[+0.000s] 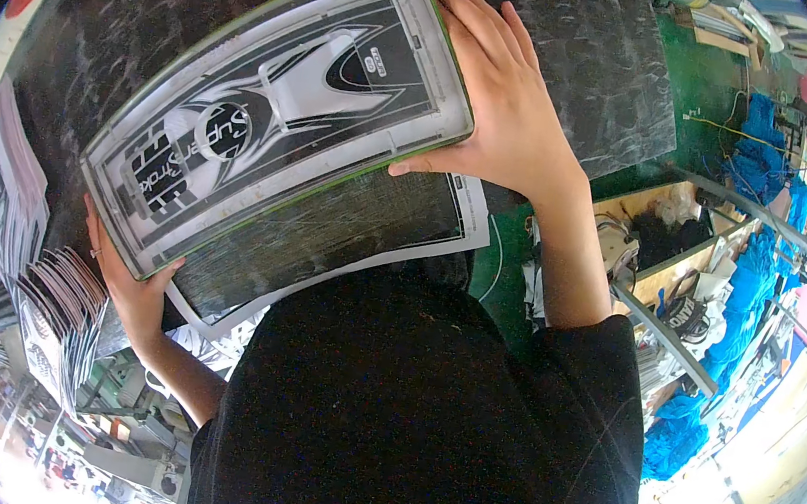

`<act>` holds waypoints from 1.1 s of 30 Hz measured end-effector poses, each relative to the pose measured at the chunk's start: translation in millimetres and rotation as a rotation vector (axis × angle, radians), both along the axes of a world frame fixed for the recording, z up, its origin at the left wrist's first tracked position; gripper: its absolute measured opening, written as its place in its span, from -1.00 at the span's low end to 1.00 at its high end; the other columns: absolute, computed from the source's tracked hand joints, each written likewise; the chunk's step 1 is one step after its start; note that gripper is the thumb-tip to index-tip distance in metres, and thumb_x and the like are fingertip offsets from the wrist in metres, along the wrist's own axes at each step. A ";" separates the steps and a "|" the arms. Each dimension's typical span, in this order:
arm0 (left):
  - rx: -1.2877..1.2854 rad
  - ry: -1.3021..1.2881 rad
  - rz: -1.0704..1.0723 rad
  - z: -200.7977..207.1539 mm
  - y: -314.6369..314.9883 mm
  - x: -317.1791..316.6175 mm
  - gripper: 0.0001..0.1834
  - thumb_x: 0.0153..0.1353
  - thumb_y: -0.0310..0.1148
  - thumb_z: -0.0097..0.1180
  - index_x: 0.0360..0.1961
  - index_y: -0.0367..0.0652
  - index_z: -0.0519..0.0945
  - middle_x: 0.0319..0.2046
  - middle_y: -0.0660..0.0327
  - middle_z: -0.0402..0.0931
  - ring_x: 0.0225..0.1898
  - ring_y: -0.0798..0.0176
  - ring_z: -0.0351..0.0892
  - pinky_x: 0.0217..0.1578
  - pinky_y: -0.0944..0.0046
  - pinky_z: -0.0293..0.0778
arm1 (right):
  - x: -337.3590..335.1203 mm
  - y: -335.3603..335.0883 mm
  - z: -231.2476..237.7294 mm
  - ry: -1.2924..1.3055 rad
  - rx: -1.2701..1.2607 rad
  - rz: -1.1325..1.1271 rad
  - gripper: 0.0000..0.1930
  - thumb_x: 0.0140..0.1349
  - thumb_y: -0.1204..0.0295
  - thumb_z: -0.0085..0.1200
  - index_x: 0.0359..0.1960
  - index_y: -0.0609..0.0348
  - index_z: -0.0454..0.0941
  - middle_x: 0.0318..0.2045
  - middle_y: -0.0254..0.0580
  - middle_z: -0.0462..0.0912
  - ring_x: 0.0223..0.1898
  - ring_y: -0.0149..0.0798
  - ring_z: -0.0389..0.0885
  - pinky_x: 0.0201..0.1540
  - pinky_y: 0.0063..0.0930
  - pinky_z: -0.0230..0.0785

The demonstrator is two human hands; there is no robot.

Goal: Placing a die template over printed sheets and using a clicker press machine to cut out stickers.

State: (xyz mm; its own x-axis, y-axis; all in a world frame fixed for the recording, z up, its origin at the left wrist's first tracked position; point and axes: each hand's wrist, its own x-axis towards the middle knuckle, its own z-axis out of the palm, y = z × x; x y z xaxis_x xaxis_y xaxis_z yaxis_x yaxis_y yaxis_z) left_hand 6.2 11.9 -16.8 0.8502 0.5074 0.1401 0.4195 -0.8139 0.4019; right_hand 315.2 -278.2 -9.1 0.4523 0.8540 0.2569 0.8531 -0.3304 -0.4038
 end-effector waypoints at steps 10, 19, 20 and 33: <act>-0.005 -0.030 -0.019 -3.8 3.9 -3.5 0.27 -0.28 0.27 0.44 0.40 -0.21 0.18 0.43 -0.13 0.01 0.45 -0.21 -0.04 0.36 -0.30 -0.01 | 4.6 1.8 16.1 0.147 -0.241 -0.006 0.30 -0.19 -0.38 0.28 0.41 0.33 -0.02 0.43 0.19 -0.04 0.45 0.22 -0.10 0.41 0.27 -0.24; -0.010 -0.032 -0.033 -2.4 4.8 -5.6 0.24 -0.25 0.15 0.48 0.40 -0.24 0.17 0.43 -0.12 0.02 0.44 -0.20 -0.01 0.37 -0.21 -0.01 | 2.8 2.8 18.2 0.148 -0.272 -0.009 0.30 -0.19 -0.40 0.26 0.40 0.34 0.00 0.42 0.21 -0.02 0.45 0.22 -0.10 0.41 0.26 -0.23; -0.010 -0.027 -0.038 -1.9 5.2 -6.0 0.24 -0.26 0.14 0.48 0.40 -0.24 0.17 0.43 -0.12 0.02 0.45 -0.20 -0.01 0.37 -0.21 -0.01 | 2.5 2.7 17.5 0.150 -0.273 -0.009 0.30 -0.19 -0.40 0.26 0.40 0.34 0.00 0.42 0.21 -0.02 0.45 0.22 -0.10 0.41 0.26 -0.23; -0.015 0.033 -0.038 3.3 1.7 -2.9 0.26 -0.27 0.21 0.46 0.41 -0.19 0.17 0.42 -0.11 0.02 0.45 -0.16 -0.01 0.36 -0.23 0.05 | 4.0 1.8 17.8 0.107 -0.264 0.004 0.31 -0.17 -0.42 0.22 0.40 0.38 -0.02 0.42 0.21 -0.03 0.46 0.22 -0.11 0.43 0.23 -0.26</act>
State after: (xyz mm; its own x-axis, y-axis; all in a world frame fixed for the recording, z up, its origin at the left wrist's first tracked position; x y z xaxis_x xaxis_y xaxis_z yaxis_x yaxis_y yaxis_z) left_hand 3.3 13.6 -13.5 0.8730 0.4766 0.1041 0.4018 -0.8235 0.4004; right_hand 319.2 -276.4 8.7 0.4610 0.8871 -0.0241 0.8119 -0.4326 -0.3921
